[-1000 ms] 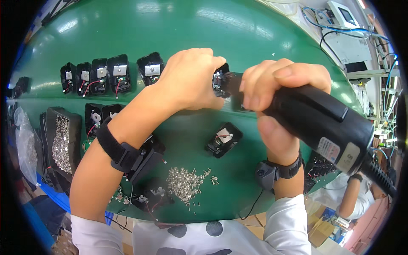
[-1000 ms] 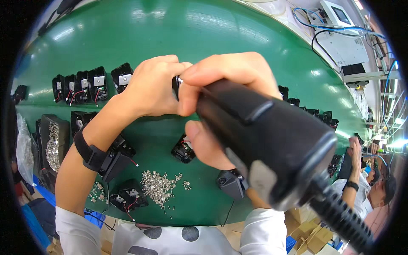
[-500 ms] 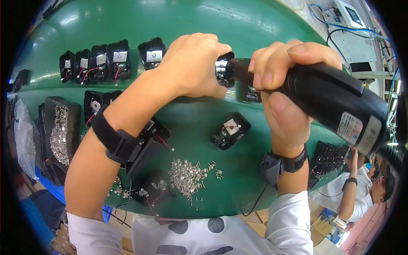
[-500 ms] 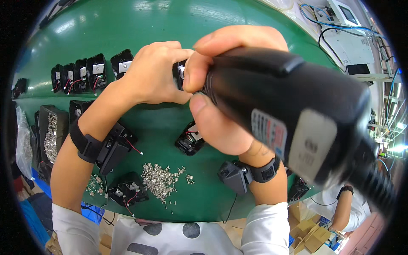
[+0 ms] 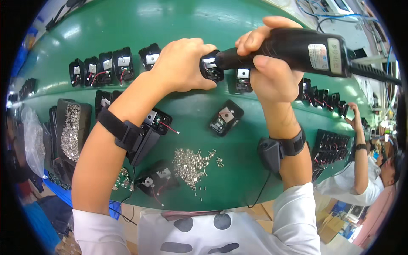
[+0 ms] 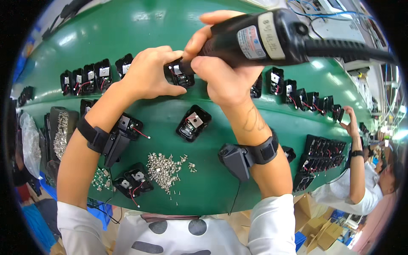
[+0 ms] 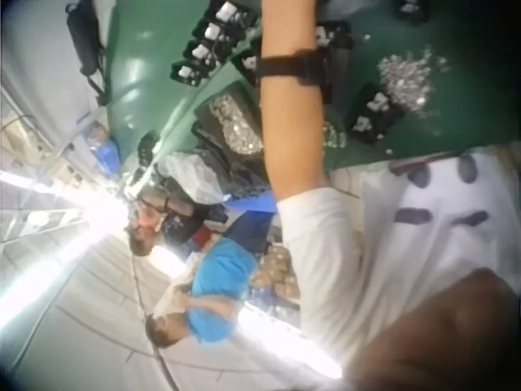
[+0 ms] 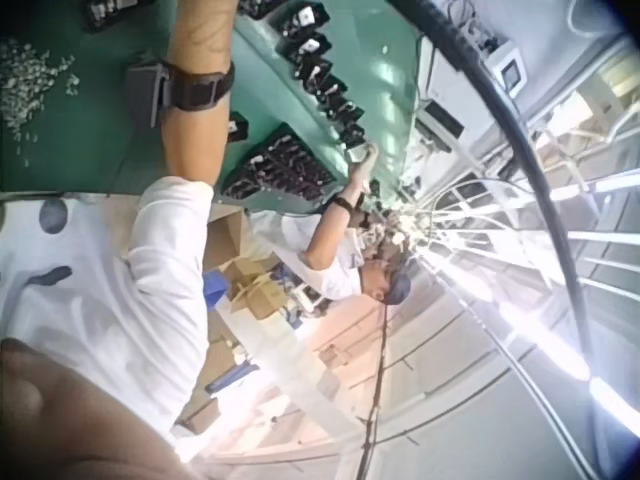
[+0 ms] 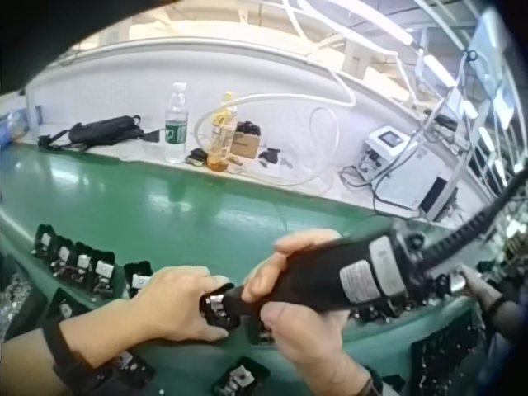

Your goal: The person picks up a screw, places it on the tip of a power screwdriver, and drives it into a black plastic housing. They repeat this process for several housings along a green assembly line.

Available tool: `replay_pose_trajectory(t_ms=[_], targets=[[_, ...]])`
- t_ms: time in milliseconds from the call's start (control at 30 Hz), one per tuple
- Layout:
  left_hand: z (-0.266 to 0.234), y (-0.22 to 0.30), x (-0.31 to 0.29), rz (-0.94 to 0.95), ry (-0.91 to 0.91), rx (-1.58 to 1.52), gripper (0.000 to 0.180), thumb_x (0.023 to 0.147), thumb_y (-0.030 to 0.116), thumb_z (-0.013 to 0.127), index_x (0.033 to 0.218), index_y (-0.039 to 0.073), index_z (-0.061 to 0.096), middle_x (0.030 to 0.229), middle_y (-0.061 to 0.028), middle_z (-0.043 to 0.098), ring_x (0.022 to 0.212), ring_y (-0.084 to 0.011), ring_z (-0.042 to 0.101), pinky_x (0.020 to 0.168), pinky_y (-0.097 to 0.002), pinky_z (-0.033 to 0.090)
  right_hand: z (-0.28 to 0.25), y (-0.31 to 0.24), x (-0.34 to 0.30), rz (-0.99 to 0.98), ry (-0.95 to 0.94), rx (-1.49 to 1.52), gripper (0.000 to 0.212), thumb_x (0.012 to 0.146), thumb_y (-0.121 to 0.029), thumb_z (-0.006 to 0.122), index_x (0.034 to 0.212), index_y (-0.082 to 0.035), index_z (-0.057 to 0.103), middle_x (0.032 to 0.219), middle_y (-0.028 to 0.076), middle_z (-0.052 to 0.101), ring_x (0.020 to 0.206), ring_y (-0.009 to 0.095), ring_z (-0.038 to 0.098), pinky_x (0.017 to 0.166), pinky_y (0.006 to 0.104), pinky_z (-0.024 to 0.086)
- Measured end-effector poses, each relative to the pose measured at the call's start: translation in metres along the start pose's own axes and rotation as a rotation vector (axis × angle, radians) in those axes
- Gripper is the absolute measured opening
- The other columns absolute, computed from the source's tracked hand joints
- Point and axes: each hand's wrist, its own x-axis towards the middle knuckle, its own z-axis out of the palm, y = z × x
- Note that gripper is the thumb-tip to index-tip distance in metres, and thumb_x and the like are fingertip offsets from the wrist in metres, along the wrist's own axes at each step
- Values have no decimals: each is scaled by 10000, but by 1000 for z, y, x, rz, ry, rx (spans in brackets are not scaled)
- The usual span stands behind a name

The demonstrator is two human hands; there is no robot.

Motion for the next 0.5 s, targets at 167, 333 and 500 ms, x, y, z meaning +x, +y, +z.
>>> replay_pose_trajectory(t_ms=[167,333,500], targets=[[9,6,-26,81,279,110,639,665,294,787,1205,21,584,978,-162,630,966,-361,601,923,-417,462,-9,-68,-27,-174,13,-7,660,717,-109,583,1345,20,429,887,98,543,800,232,529,825,435,421],[-18,79,-112,222,-56,10,300,704,109,696,995,70,634,888,-74,543,810,-235,549,675,-359,402,-23,-120,-74,78,-120,-110,550,725,-97,686,1237,-99,488,836,18,540,719,168,522,729,354,421],[21,108,-129,222,-100,54,149,714,120,636,852,66,616,772,-46,471,743,-201,510,610,-332,370,-26,-108,-70,-31,-244,-91,559,740,-100,698,1244,-105,455,832,22,549,710,178,539,724,354,430]])
